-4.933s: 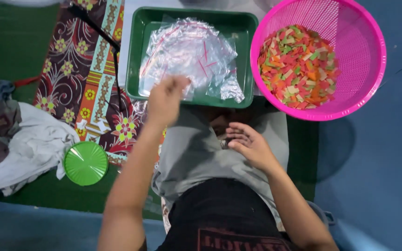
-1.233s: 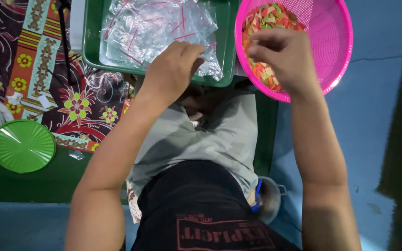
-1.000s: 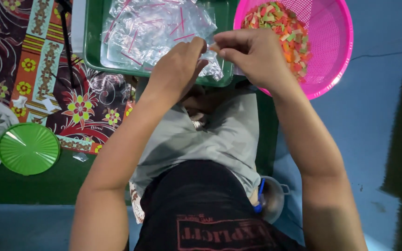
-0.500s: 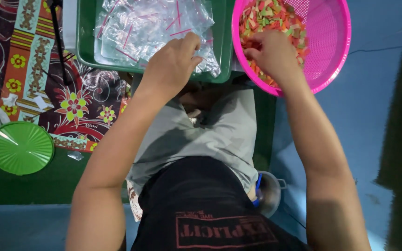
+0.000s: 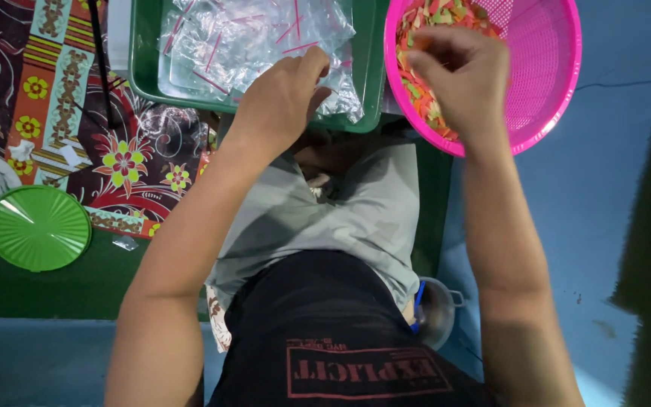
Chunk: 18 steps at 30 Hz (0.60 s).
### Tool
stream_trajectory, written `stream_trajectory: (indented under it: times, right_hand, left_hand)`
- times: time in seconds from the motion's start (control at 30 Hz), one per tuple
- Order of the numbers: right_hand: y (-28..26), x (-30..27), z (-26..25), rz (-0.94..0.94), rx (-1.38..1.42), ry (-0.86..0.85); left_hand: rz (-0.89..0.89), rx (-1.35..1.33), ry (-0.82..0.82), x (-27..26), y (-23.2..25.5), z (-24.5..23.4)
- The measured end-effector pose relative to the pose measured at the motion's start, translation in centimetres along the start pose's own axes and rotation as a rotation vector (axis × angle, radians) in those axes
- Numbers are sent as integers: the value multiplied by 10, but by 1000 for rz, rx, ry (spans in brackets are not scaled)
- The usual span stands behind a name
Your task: Packing small colorful snacks from a pink basket into small plastic zip-lock bags and sealing them.
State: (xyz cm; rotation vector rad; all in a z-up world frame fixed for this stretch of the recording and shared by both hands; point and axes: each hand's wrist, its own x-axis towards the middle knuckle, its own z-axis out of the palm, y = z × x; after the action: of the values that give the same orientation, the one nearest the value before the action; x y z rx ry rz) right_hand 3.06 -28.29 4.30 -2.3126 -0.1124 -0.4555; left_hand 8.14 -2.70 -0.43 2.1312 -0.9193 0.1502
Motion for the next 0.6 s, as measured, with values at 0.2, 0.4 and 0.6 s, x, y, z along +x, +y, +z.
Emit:
stream_trajectory:
  times: [0.2,0.4,0.6]
  right_hand:
    - [-41,-6,35,107,267,-131]
    - [-42,-20,48,131,302,-119]
    - [-13,-57,74,144,204,-19]
  left_hand:
    - [32,30,-61,3,4,4]
    - [4,26,-34,-6,3,-1]
    - [164,127,-55,-15,8,0]
